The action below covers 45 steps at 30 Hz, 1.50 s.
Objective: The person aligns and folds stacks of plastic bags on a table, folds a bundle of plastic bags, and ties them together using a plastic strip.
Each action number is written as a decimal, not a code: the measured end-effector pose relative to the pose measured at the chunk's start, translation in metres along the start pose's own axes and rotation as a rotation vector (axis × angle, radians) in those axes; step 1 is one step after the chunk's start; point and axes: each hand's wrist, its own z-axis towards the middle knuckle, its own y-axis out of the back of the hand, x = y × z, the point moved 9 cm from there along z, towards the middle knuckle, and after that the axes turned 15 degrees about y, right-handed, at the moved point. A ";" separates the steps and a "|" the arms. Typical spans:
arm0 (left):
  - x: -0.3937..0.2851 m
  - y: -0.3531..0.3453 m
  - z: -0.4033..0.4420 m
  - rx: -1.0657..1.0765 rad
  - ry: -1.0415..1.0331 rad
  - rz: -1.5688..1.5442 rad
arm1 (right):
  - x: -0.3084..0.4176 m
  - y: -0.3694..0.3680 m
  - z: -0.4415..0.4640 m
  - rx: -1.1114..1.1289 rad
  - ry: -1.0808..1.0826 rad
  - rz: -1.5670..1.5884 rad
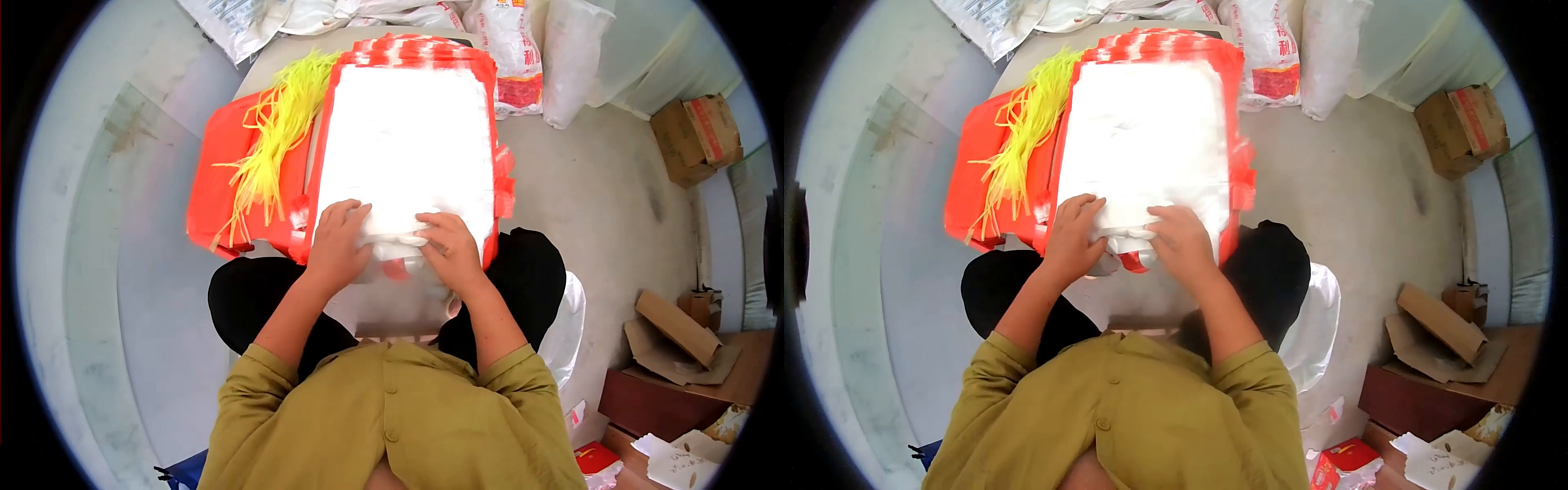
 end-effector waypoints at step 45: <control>0.073 0.004 -0.031 0.145 0.531 -0.599 | -0.024 -0.005 -0.011 -0.176 -0.353 0.343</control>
